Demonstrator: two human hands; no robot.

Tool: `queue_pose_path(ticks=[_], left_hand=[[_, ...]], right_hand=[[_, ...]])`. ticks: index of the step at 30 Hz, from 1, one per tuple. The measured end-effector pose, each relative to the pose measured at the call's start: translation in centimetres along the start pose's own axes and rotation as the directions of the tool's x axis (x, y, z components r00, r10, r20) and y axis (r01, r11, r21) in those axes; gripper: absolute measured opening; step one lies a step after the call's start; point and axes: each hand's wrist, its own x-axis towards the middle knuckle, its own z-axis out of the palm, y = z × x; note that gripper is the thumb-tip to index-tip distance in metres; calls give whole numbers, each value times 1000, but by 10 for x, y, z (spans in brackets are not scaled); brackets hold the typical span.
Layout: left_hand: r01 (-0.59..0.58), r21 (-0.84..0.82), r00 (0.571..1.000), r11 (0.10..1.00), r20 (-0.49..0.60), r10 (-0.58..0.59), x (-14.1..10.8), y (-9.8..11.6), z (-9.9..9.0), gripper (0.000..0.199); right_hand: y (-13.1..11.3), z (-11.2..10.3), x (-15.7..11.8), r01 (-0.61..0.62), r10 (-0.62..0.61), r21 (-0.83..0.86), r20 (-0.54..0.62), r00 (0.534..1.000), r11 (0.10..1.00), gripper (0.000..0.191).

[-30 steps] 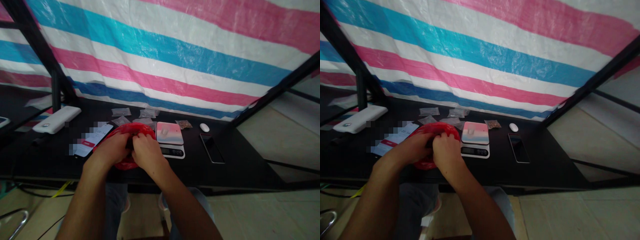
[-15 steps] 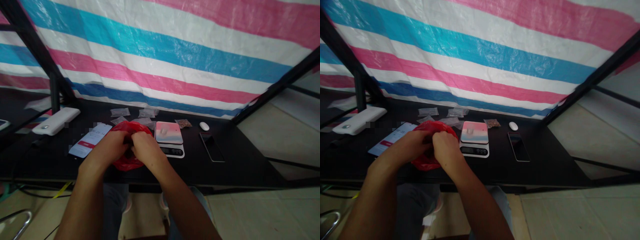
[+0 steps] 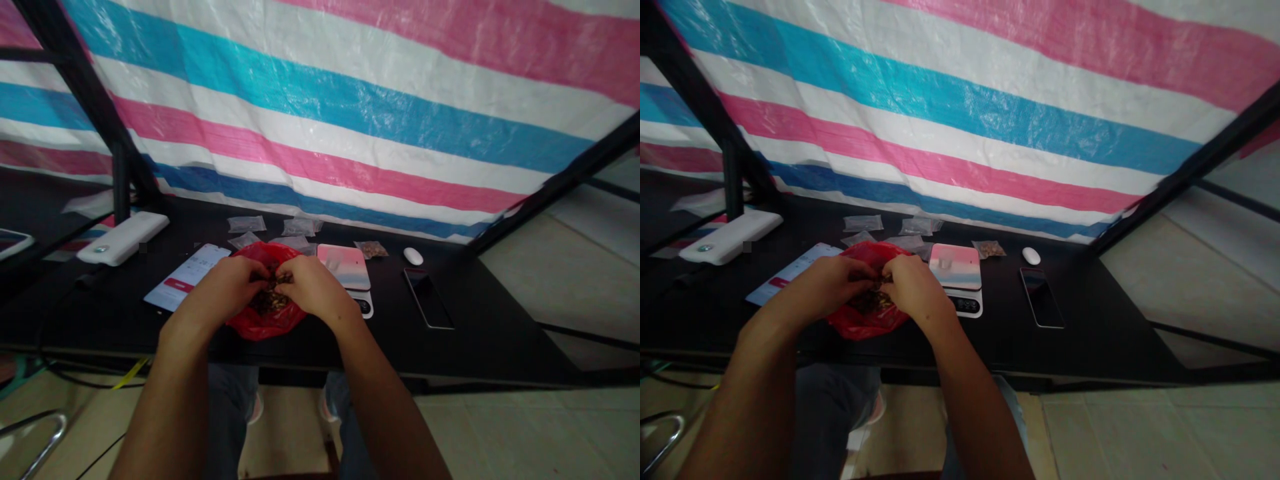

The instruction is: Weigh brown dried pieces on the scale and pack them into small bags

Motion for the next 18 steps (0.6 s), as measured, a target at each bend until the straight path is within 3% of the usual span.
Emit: queue_pose_path(ticks=[3, 7, 11, 14, 18], left_hand=[[1, -4, 1000, 1000, 0, -1, 0, -2, 1, 31], [-4, -11, 1000, 1000, 3, 4, -1, -2, 1, 33], [10, -30, 1000, 1000, 23, -10, -2, 3, -1, 35], [2, -58, 1000, 998, 30, -1, -2, 4, 0, 33], [-21, -60, 1000, 998, -2, 21, 0, 0, 3, 31]], right_hand=[[1, -10, -5, 21, -17, 107, -40, 999, 994, 14], [9, -40, -20, 20, 5, 145, -169, 986, 989, 14], [32, -70, -30, -121, 128, 42, -327, 936, 992, 19], [51, -79, -28, -219, 199, -21, -333, 922, 976, 22], [64, -80, -19, -252, 225, -55, -300, 927, 966, 20]])
